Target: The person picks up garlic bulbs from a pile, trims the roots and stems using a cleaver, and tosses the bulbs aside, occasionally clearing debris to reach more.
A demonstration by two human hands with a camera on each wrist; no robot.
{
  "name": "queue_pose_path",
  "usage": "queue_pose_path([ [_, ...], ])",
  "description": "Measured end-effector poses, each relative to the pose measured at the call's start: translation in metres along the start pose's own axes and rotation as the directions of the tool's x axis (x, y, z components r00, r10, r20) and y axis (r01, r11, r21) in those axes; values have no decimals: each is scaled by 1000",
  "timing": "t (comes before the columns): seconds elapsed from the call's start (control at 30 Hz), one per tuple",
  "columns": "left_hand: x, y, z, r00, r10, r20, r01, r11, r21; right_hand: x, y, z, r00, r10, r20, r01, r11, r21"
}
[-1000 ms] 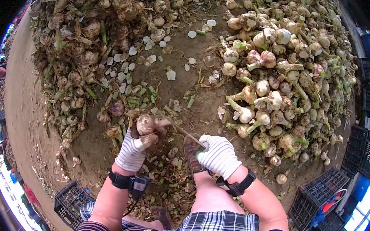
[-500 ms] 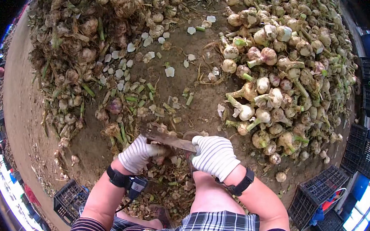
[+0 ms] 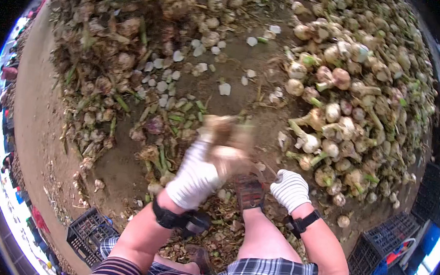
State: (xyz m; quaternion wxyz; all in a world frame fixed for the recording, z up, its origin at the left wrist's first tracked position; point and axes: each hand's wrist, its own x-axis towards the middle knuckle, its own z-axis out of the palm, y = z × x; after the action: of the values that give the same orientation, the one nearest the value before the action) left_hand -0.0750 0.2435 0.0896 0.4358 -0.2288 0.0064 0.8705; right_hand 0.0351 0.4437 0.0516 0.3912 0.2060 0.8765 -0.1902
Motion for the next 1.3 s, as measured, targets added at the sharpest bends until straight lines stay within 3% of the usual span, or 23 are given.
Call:
queue_pose_path([
  [0.03,-9,-21,48,991,63,115,-126,692,711,3,-3,3,997,-47,-61,53,992,114],
  [0.07,-10,-14,61,881,-13,473,-448,302,842,5,-5,5,989,-83,-120,108,968,225],
  [0.1,-9,-8,73,862,160,481,-507,262,821,4,-7,2,988,-83,-132,108,975,194],
  [0.17,-11,32,61,865,482,144,-209,84,974,2,-2,0,991,-28,-127,60,965,256],
  [0.2,-7,66,63,816,576,-48,304,-357,883,3,1,-2,996,5,-93,16,975,223],
  [0.23,-10,101,61,676,725,-132,708,-591,387,6,7,2,995,4,-101,19,974,227],
  [0.27,-21,136,-13,601,795,88,798,-603,-3,9,15,12,989,6,-145,36,957,287],
  [0.3,-41,160,-50,728,656,199,686,-697,-209,7,20,20,983,13,-181,50,939,341],
  [0.37,-46,175,-40,712,683,-164,620,-720,-311,7,6,12,994,28,-110,8,949,315],
  [0.5,-34,158,-13,697,668,-263,673,-735,-82,-8,-34,-11,958,-181,-222,225,955,194],
  [0.53,-39,160,-51,766,612,-197,593,-555,583,-11,-45,-19,945,-238,-226,273,951,142],
  [0.57,-43,156,-73,789,605,-101,215,-119,969,-14,-55,-27,928,-295,-228,322,943,88],
  [0.63,-36,124,-71,901,430,-50,-95,310,946,-19,-68,-37,895,-371,-249,387,922,17],
  [0.67,-43,94,-53,903,357,238,-256,2,967,-23,-72,-43,890,-402,-215,410,912,-7],
  [0.7,-46,67,-29,891,428,148,-241,171,955,-24,-69,-42,894,-394,-213,401,916,-12],
  [0.77,-41,63,-33,972,236,-14,-109,500,859,-25,-64,-39,860,-427,-279,455,889,43],
  [0.8,-38,64,-35,972,235,-16,-107,503,858,-27,-62,-39,862,-422,-279,447,894,27],
  [0.87,-34,67,-36,966,114,-230,36,828,560,-32,-62,-41,851,-451,-270,466,885,-9],
  [0.9,-35,64,-33,966,113,-231,37,828,559,-34,-61,-42,838,-479,-260,485,873,-46],
  [0.97,-39,52,-20,947,319,40,-92,148,985,-35,-61,-39,823,-492,-283,501,864,-44],
  [1.1,-35,49,-26,974,224,-32,-29,263,964,-36,-65,-39,835,-483,-264,492,870,-36],
  [1.17,-38,44,-58,993,24,114,-113,-42,993,-37,-71,-41,824,-495,-275,507,861,-31],
  [1.3,-51,14,-19,984,176,31,-67,197,978,-42,-77,-44,830,-534,-160,535,844,-42],
])
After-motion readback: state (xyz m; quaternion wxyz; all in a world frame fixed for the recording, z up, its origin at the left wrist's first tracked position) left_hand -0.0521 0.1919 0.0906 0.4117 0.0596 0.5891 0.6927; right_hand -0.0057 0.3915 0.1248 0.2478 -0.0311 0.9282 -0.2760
